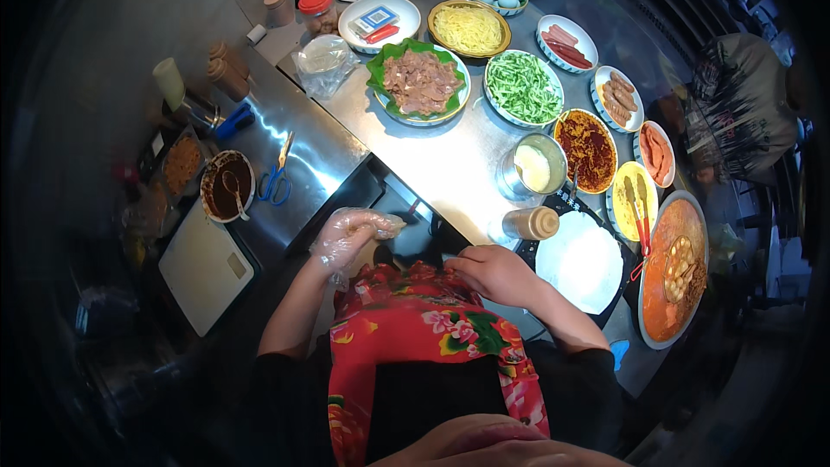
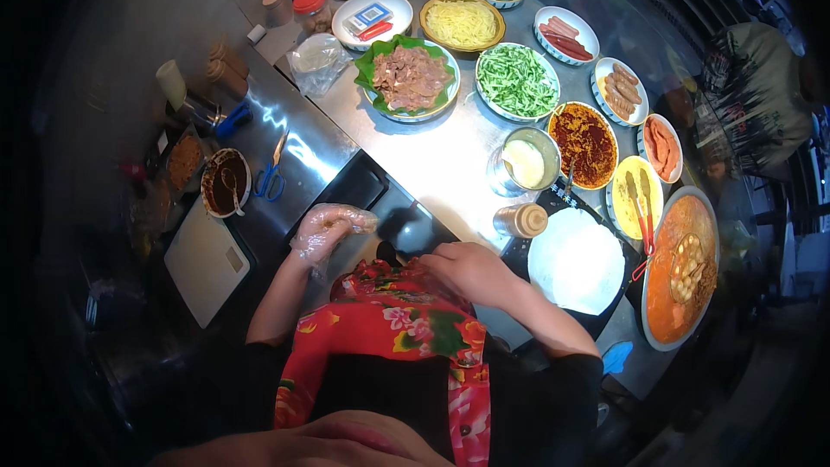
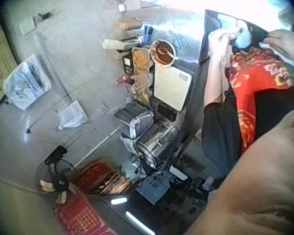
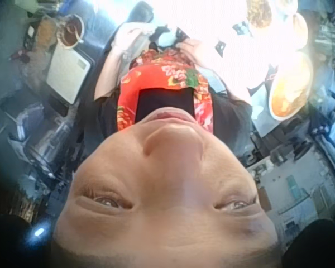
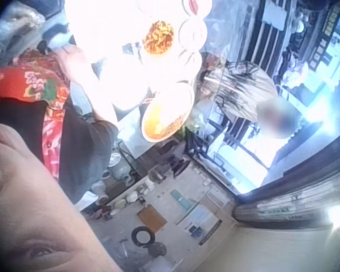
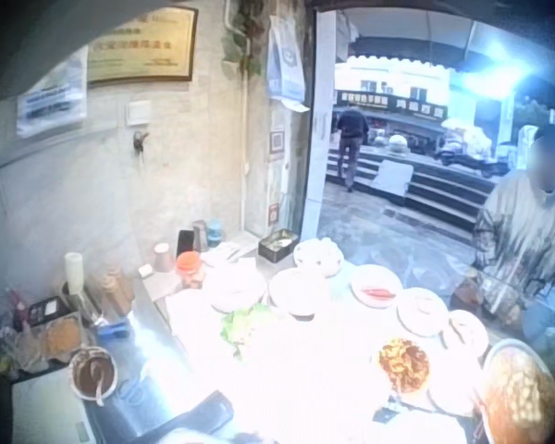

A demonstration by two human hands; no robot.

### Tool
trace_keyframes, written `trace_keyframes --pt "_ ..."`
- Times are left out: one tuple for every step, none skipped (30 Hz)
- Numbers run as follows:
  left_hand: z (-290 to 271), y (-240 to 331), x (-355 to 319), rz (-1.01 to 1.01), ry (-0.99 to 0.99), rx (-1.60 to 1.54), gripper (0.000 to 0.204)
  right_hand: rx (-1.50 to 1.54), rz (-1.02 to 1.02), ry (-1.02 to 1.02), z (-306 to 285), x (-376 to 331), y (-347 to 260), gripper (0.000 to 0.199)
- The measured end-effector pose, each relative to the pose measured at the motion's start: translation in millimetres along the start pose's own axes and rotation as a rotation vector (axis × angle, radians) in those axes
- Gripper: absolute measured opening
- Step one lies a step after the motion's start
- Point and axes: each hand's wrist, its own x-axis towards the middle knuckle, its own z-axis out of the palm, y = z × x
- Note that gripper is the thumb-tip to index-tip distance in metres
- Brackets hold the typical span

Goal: The person prepares a food wrap by placing a thin dough sheet on a cutting board, adding sliced meat, noodles, shredded vegetables, and sauces, then folding and sealing the wrap. The finished wrap is placed into a plastic bag and handed to a customer.

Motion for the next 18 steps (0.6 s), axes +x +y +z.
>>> trace_keyframes --pt "-17 0 -2 -0.006 0.007 0.002 0.023 -0.014 0.019 -0.076 -5 15 -1 0.023" --pt "-30 0 -4 -0.069 0.048 -0.008 0.022 0.05 0.064 -0.142 -13 28 3 0.024" --pt "-43 -3 -5 -0.104 0.102 -0.078 0.022 0.045 -0.006 -0.112 -21 40 14 0.023" --pt "-57 -2 1 -0.135 0.131 -0.152 0.022 0.117 0.094 -0.162 -37 60 33 0.023" --pt "-65 -8 3 -0.123 0.187 -0.243 0.022 0.19 0.087 -0.146 -48 73 56 0.023" --pt "-71 -11 8 -0.15 0.231 -0.301 0.02 0.141 0.131 -0.138 -62 94 86 0.022" --pt "-77 -16 14 -0.156 0.284 -0.275 0.019 0.125 0.077 -0.045 -75 115 121 0.022" --pt "-81 -20 19 -0.156 0.327 -0.287 0.019 0.306 0.265 -0.045 -90 135 161 0.024" --pt "-84 -23 25 -0.164 0.339 -0.315 0.019 0.22 0.372 -0.004 -106 156 206 0.022" --pt "-87 -27 28 -0.186 0.368 -0.354 0.014 0.232 0.411 0.118 -121 177 253 0.021" --pt "-93 -28 35 -0.214 0.42 -0.346 0.015 0.248 0.562 0.167 -142 201 303 0.019" --pt "-96 -31 38 -0.213 0.446 -0.357 0.016 0.138 0.641 0.303 -158 221 349 0.02" --pt "-101 -30 43 -0.171 0.45 -0.417 0.016 0.02 0.753 0.443 -174 238 393 0.023" --pt "-105 -32 49 -0.227 0.502 -0.367 0.017 -0.151 0.778 0.532 -190 255 434 0.028" --pt "-110 -33 55 -0.245 0.534 -0.365 0.017 -0.322 0.866 0.615 -200 269 470 0.034" --pt "-116 -33 63 -0.25 0.537 -0.406 0.017 -0.425 0.8 0.686 -209 279 499 0.04" --pt "-120 -35 70 -0.269 0.583 -0.367 0.017 -0.512 0.846 0.709 -216 287 524 0.045" --pt "-123 -34 76 -0.294 0.605 -0.368 0.016 -0.523 0.834 0.697 -220 295 544 0.05"
